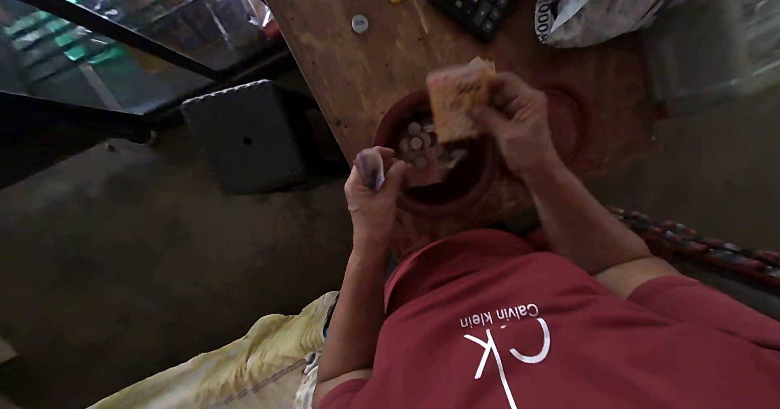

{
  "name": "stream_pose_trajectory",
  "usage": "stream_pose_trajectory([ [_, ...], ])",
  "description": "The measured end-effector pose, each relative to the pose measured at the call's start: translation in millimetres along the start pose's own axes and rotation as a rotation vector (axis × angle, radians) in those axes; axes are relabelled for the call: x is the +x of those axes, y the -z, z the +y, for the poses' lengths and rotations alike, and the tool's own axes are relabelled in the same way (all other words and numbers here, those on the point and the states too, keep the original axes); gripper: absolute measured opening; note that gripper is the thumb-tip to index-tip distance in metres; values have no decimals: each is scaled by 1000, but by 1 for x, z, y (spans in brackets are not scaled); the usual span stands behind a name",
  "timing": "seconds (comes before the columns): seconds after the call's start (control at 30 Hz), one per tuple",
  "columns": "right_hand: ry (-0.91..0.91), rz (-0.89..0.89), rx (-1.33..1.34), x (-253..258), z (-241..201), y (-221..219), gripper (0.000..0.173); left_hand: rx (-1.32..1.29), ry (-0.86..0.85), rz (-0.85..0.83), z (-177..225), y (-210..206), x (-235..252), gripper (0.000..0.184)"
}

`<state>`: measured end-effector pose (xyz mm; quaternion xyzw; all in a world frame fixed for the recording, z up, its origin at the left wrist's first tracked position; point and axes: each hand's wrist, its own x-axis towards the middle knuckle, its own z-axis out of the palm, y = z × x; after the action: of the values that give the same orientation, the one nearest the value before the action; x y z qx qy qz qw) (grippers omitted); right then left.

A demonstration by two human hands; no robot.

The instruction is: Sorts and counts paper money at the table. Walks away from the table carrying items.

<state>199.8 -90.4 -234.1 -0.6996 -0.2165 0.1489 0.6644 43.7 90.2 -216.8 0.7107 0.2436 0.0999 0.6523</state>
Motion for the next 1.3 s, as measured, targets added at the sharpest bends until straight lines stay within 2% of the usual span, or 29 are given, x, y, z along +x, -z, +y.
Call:
stream_pose_trajectory([
  [0.07, 18, 146, -135, 15, 11, 24, 33, -52, 6, 17, -1, 5, 0, 22],
  [0.13, -27, 211, -251, 28, 30, 44, 37, -105, 21, 35, -1, 8, 1, 19],
  [0.23, -125, 177, -292, 34, 49, 58, 37, -217, 43, 51, -1, 12, 2, 17],
  [0.43, -221, 113, -326, 34, 58, 61, 39, -294, 43, 68, -6, 13, 2, 16],
  [0.57, -246, 84, -606, 35, 50, 64, 45, -304, 34, 64, -7, 14, 1, 16],
  [0.63, -182, 104, -719, 33, 39, 63, 46, -302, 29, 65, -8, 16, 2, 16],
  [0.73, 45, 129, -740, 19, 18, 46, 38, -293, 54, 76, -8, 17, 0, 16],
  [0.83, 216, -34, -716, -2, 0, 14, 26, -301, 60, 77, -8, 16, 2, 16],
  [0.93, 259, -415, -803, -18, 0, -18, 20, -308, 57, 79, -8, 17, 3, 16],
  [1.03, 129, -692, -1037, -18, 7, -42, 38, -298, 56, 77, -8, 17, 2, 17],
  [1.1, 77, -741, -1132, -13, 11, -49, 39, -300, 54, 82, -10, 19, 1, 17],
  [1.2, 156, -672, -1199, -9, 19, -54, 20, -309, 64, 87, -11, 20, -1, 17],
  [1.3, 243, -608, -1057, -5, 21, -48, 13, -317, 60, 93, -11, 22, 0, 17],
])
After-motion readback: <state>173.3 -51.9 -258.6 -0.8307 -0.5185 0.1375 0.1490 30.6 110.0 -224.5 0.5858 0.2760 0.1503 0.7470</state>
